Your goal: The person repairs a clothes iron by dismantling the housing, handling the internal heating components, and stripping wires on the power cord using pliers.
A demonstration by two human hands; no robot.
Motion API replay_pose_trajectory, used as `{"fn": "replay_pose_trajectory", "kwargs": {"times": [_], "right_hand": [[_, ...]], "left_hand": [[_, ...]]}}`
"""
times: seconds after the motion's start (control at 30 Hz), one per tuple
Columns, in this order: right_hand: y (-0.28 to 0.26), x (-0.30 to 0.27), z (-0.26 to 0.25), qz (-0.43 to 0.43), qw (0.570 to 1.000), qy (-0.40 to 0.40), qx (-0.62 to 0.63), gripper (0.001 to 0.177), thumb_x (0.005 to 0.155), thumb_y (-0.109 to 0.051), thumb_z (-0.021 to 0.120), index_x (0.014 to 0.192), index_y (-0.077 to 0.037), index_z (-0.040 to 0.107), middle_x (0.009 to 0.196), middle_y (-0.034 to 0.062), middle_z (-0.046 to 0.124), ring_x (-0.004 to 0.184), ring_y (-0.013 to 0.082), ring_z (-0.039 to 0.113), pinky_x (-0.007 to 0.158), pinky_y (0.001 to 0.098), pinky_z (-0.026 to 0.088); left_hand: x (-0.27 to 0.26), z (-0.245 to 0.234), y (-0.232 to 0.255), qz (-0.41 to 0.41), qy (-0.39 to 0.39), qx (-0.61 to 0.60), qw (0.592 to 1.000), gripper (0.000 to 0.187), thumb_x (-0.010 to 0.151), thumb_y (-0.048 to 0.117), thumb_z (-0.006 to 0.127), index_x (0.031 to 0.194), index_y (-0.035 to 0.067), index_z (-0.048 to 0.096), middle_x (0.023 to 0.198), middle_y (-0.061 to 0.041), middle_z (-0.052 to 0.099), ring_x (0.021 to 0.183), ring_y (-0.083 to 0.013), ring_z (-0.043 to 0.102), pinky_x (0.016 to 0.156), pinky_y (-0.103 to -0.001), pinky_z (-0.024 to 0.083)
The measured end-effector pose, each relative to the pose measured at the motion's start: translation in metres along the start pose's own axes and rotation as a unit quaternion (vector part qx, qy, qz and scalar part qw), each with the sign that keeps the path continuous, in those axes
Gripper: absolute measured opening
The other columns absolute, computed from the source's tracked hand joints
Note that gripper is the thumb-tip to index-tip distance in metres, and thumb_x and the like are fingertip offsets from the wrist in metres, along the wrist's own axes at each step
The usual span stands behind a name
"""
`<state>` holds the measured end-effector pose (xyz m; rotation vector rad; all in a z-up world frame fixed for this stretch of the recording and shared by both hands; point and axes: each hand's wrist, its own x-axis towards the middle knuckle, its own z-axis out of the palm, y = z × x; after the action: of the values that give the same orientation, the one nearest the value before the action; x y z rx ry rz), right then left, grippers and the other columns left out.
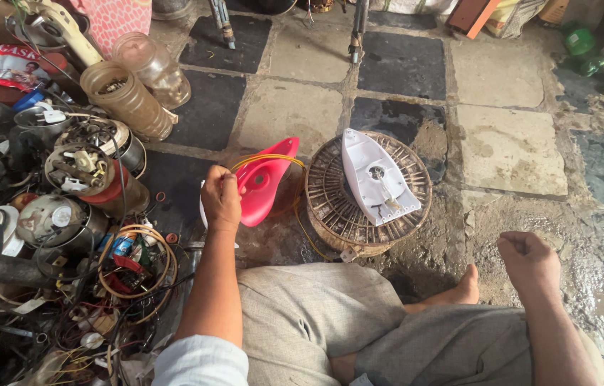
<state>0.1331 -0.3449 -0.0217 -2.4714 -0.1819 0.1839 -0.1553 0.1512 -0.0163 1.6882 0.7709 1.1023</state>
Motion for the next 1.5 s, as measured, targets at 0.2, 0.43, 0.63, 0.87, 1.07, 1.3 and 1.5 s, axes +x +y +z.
{"fn": "replay_pose_trajectory", "kwargs": {"times": [0.2, 0.43, 0.63, 0.87, 1.07, 1.3, 1.5], "right_hand": [[0.005, 0.004, 0.003, -0.016, 1.0, 0.005, -0.004, 0.029, 0.094, -0.029, 0.074, 0.118, -0.013, 0.077, 0.103, 0.0079, 0.078, 0.092, 0.0192, 0.072, 0.084, 0.0367, 0.056], [0.008, 0.005, 0.005, -0.012, 1.0, 0.011, -0.017, 0.029, 0.094, -0.03, 0.075, 0.118, -0.013, 0.078, 0.101, 0.0081, 0.078, 0.09, 0.0196, 0.072, 0.082, 0.0372, 0.057], [0.008, 0.005, 0.006, -0.024, 1.0, 0.017, -0.005, 0.029, 0.093, -0.029, 0.075, 0.117, -0.013, 0.079, 0.102, 0.0086, 0.078, 0.091, 0.0185, 0.072, 0.083, 0.0371, 0.057], [0.0, 0.003, 0.003, 0.014, 0.999, -0.009, -0.03, 0.028, 0.094, -0.029, 0.074, 0.118, -0.016, 0.079, 0.106, 0.0087, 0.077, 0.093, 0.0205, 0.072, 0.084, 0.0384, 0.058], [0.003, 0.005, 0.005, 0.003, 1.0, -0.008, -0.03, 0.028, 0.094, -0.03, 0.074, 0.118, -0.016, 0.078, 0.108, 0.0085, 0.077, 0.096, 0.0206, 0.072, 0.087, 0.0384, 0.057], [0.008, 0.006, 0.007, -0.01, 0.999, -0.007, -0.035, 0.029, 0.094, -0.03, 0.074, 0.119, -0.016, 0.078, 0.109, 0.0089, 0.077, 0.099, 0.021, 0.073, 0.089, 0.0391, 0.057], [0.005, 0.007, 0.006, 0.013, 0.999, -0.017, -0.045, 0.029, 0.094, -0.031, 0.074, 0.12, -0.016, 0.077, 0.109, 0.0087, 0.077, 0.099, 0.0212, 0.072, 0.09, 0.0396, 0.057]], "left_hand": [[-0.001, 0.001, 0.002, -0.006, 0.0, -0.002, 1.0, 0.015, 0.097, 0.016, 0.053, 0.089, 0.005, 0.056, 0.068, -0.007, 0.067, 0.056, -0.0125, 0.061, 0.053, -0.028, 0.049], [0.005, -0.001, -0.008, -0.176, -0.04, -0.257, 0.949, 0.019, 0.091, 0.023, 0.046, 0.09, 0.008, 0.058, 0.079, -0.016, 0.074, 0.062, -0.0198, 0.07, 0.06, -0.031, 0.057], [0.009, -0.001, -0.074, -0.221, -0.001, -0.407, 0.886, 0.023, 0.107, 0.027, 0.058, 0.105, 0.005, 0.062, 0.086, -0.006, 0.06, 0.074, -0.0182, 0.058, 0.069, -0.031, 0.046], [0.008, -0.006, -0.057, -0.274, 0.005, -0.412, 0.869, 0.025, 0.097, 0.032, 0.053, 0.101, 0.008, 0.061, 0.088, -0.012, 0.07, 0.074, -0.0213, 0.065, 0.07, -0.034, 0.053], [0.006, -0.004, -0.04, -0.288, -0.011, -0.394, 0.873, 0.029, 0.098, 0.036, 0.053, 0.104, 0.009, 0.062, 0.087, -0.011, 0.069, 0.072, -0.0215, 0.065, 0.068, -0.035, 0.055], [0.004, -0.004, -0.039, -0.276, -0.012, -0.384, 0.881, 0.029, 0.097, 0.035, 0.052, 0.106, 0.009, 0.062, 0.087, -0.01, 0.069, 0.072, -0.0212, 0.065, 0.068, -0.035, 0.055], [0.005, -0.004, -0.038, -0.282, -0.01, -0.379, 0.881, 0.029, 0.097, 0.036, 0.052, 0.105, 0.009, 0.061, 0.086, -0.01, 0.068, 0.071, -0.021, 0.064, 0.067, -0.035, 0.055]]}}
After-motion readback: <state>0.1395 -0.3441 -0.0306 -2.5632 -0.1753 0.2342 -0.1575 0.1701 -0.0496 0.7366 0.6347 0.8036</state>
